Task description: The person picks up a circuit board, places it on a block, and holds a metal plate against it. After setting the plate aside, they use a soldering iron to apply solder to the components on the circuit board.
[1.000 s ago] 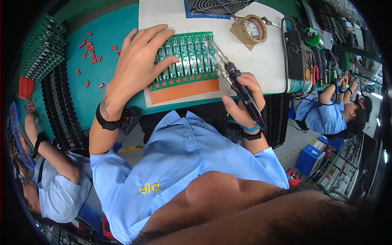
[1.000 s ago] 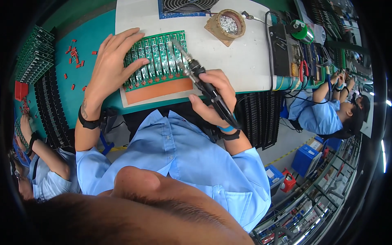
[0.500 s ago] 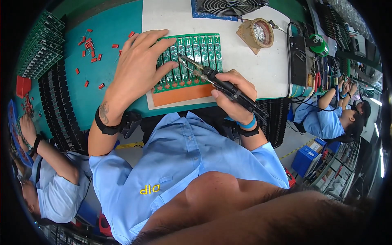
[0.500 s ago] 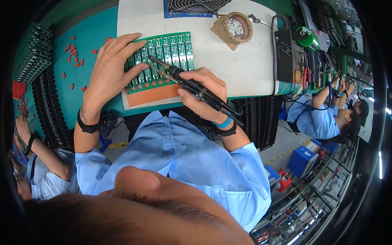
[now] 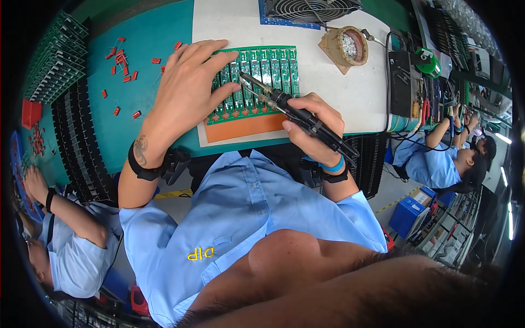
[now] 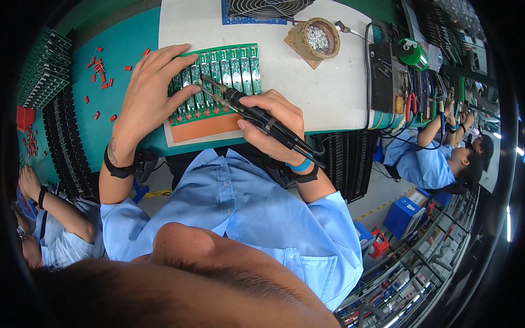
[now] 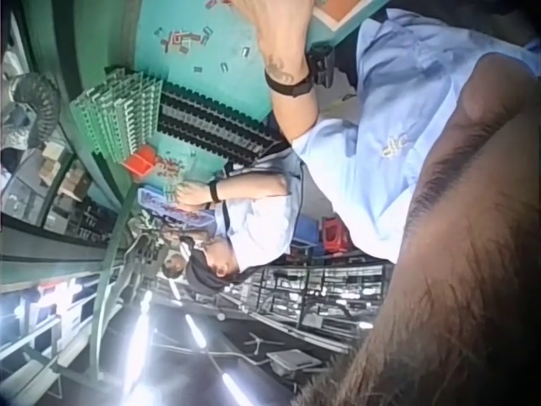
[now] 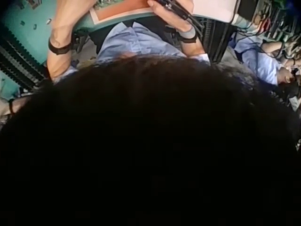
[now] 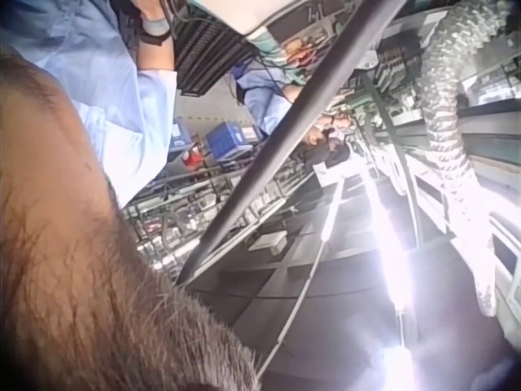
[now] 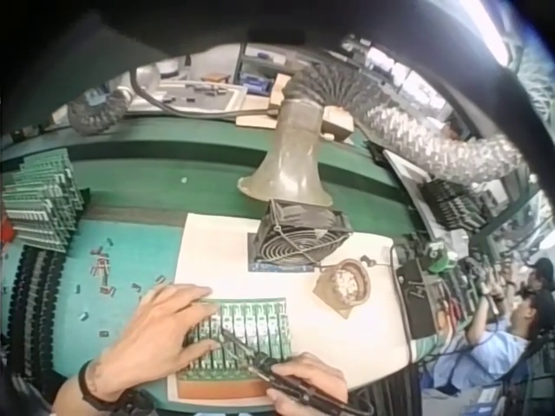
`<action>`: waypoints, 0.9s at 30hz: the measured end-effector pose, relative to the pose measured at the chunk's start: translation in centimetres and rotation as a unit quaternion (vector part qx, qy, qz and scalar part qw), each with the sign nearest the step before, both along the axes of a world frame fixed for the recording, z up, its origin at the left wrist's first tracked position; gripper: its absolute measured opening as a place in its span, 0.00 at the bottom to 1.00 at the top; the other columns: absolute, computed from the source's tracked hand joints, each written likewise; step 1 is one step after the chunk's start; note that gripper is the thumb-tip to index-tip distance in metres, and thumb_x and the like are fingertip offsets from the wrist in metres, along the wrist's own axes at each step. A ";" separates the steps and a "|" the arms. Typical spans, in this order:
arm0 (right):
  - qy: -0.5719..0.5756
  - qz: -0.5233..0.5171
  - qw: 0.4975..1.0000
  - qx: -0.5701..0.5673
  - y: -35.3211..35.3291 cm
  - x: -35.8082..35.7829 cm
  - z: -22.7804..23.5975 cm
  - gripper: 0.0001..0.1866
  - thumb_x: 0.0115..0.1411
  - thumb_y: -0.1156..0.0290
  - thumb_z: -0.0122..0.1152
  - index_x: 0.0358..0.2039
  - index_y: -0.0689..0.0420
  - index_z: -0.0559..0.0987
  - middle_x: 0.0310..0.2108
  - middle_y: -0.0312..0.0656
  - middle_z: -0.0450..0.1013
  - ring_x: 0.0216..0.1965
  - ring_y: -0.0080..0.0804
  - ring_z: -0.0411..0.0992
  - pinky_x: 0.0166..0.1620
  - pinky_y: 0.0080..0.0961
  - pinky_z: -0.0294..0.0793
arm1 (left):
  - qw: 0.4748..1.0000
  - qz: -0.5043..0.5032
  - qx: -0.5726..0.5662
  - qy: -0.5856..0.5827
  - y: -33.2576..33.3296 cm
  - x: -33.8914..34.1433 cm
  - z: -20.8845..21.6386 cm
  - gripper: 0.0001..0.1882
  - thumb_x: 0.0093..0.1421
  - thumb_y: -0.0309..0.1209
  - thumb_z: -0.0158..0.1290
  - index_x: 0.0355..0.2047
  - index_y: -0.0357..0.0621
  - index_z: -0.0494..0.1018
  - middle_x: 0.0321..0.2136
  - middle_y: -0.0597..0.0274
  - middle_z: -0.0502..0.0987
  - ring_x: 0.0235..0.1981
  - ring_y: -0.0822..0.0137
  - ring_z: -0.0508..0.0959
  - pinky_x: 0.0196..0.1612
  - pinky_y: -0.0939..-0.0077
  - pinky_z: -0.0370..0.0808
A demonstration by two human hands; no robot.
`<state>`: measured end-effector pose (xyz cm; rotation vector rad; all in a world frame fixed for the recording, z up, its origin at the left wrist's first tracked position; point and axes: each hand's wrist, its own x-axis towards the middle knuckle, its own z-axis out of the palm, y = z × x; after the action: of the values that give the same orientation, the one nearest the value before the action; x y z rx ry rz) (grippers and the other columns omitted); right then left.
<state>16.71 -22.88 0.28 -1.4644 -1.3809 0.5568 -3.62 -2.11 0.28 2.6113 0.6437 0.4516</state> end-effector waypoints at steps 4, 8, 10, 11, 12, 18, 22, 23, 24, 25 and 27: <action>0.001 0.000 1.000 -0.004 -0.1 -0.1 -0.1 0.21 0.53 0.83 0.74 0.49 0.66 0.82 0.37 0.48 0.80 0.36 0.33 0.78 0.42 0.26 0.75 | 1.000 0.000 -0.001 -0.003 0.0 -0.1 -0.1 0.27 0.58 0.39 0.71 0.57 0.48 0.80 0.61 0.56 0.78 0.65 0.51 0.74 0.70 0.49 0.65; 0.000 -0.001 1.000 0.008 -0.5 0.0 0.4 0.21 0.53 0.83 0.74 0.48 0.66 0.82 0.36 0.48 0.80 0.36 0.34 0.78 0.42 0.26 0.75 | 1.000 -0.002 0.000 -0.005 0.1 0.0 -0.1 0.27 0.58 0.39 0.71 0.57 0.47 0.80 0.61 0.56 0.78 0.65 0.51 0.74 0.70 0.49 0.65; -0.005 -0.004 1.000 0.021 -0.9 0.0 0.7 0.21 0.53 0.82 0.74 0.48 0.66 0.82 0.36 0.48 0.80 0.36 0.34 0.78 0.42 0.26 0.75 | 1.000 -0.004 0.006 -0.004 0.0 0.1 0.0 0.27 0.58 0.38 0.71 0.57 0.47 0.80 0.61 0.56 0.78 0.65 0.51 0.74 0.70 0.49 0.65; -0.008 -0.005 0.999 0.033 -1.1 0.0 0.8 0.21 0.53 0.82 0.74 0.49 0.66 0.82 0.36 0.47 0.80 0.36 0.33 0.78 0.42 0.27 0.76 | 1.000 -0.007 0.007 -0.007 0.1 0.0 0.0 0.27 0.58 0.38 0.71 0.57 0.47 0.80 0.61 0.56 0.78 0.65 0.51 0.74 0.70 0.49 0.65; -0.014 -0.009 0.999 0.044 -1.5 0.2 1.0 0.21 0.53 0.82 0.74 0.49 0.66 0.81 0.36 0.47 0.80 0.35 0.33 0.77 0.42 0.27 0.76 | 1.000 -0.008 0.003 -0.003 0.2 0.0 0.1 0.27 0.58 0.38 0.70 0.57 0.47 0.80 0.61 0.56 0.78 0.65 0.51 0.74 0.70 0.49 0.65; -0.046 -0.204 0.971 0.118 -4.6 4.2 0.8 0.22 0.57 0.82 0.74 0.52 0.66 0.80 0.39 0.46 0.83 0.39 0.30 0.80 0.46 0.27 0.79 | 1.000 -0.011 -0.002 0.001 0.2 0.1 0.4 0.27 0.58 0.37 0.70 0.57 0.45 0.80 0.61 0.56 0.78 0.65 0.50 0.74 0.70 0.49 0.65; -0.049 -0.346 0.931 0.109 -5.9 6.4 -0.1 0.22 0.60 0.81 0.74 0.55 0.66 0.79 0.42 0.47 0.84 0.43 0.30 0.82 0.50 0.27 0.81 | 1.000 -0.008 -0.013 0.022 0.2 0.1 0.8 0.27 0.58 0.34 0.70 0.58 0.42 0.79 0.63 0.55 0.77 0.65 0.49 0.74 0.70 0.52 0.66; -0.059 -0.347 0.930 0.109 -5.9 6.6 -0.3 0.22 0.61 0.81 0.74 0.55 0.65 0.79 0.43 0.48 0.84 0.44 0.30 0.82 0.51 0.27 0.81 | 1.000 -0.012 -0.011 0.019 0.2 0.1 0.8 0.27 0.58 0.34 0.70 0.58 0.42 0.79 0.63 0.55 0.77 0.65 0.49 0.74 0.70 0.52 0.66; -0.069 -0.347 0.929 0.109 -6.1 6.8 -0.4 0.22 0.61 0.81 0.74 0.56 0.65 0.79 0.43 0.49 0.84 0.45 0.30 0.83 0.52 0.27 0.82 | 1.000 -0.013 -0.016 0.018 0.2 0.1 0.8 0.27 0.58 0.34 0.70 0.58 0.42 0.79 0.63 0.55 0.77 0.65 0.49 0.74 0.69 0.52 0.66; -0.071 -0.350 0.927 0.111 -6.3 6.9 -0.4 0.22 0.61 0.81 0.74 0.56 0.65 0.79 0.43 0.49 0.84 0.45 0.30 0.83 0.52 0.27 0.82 | 1.000 -0.013 -0.020 0.017 0.3 0.1 0.8 0.27 0.58 0.34 0.70 0.58 0.42 0.79 0.63 0.54 0.77 0.65 0.49 0.74 0.69 0.52 0.66; -0.086 -0.345 0.928 0.111 -6.4 7.1 -0.5 0.22 0.61 0.80 0.74 0.56 0.65 0.79 0.43 0.48 0.84 0.45 0.30 0.83 0.52 0.27 0.81 | 0.999 -0.014 -0.024 0.016 0.3 0.2 0.8 0.27 0.58 0.34 0.70 0.58 0.42 0.79 0.63 0.54 0.77 0.65 0.49 0.74 0.69 0.53 0.66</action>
<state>23.82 -29.26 -0.22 -1.7028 -0.9191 -0.1763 -3.43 -1.78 1.11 2.5842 0.6203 0.3812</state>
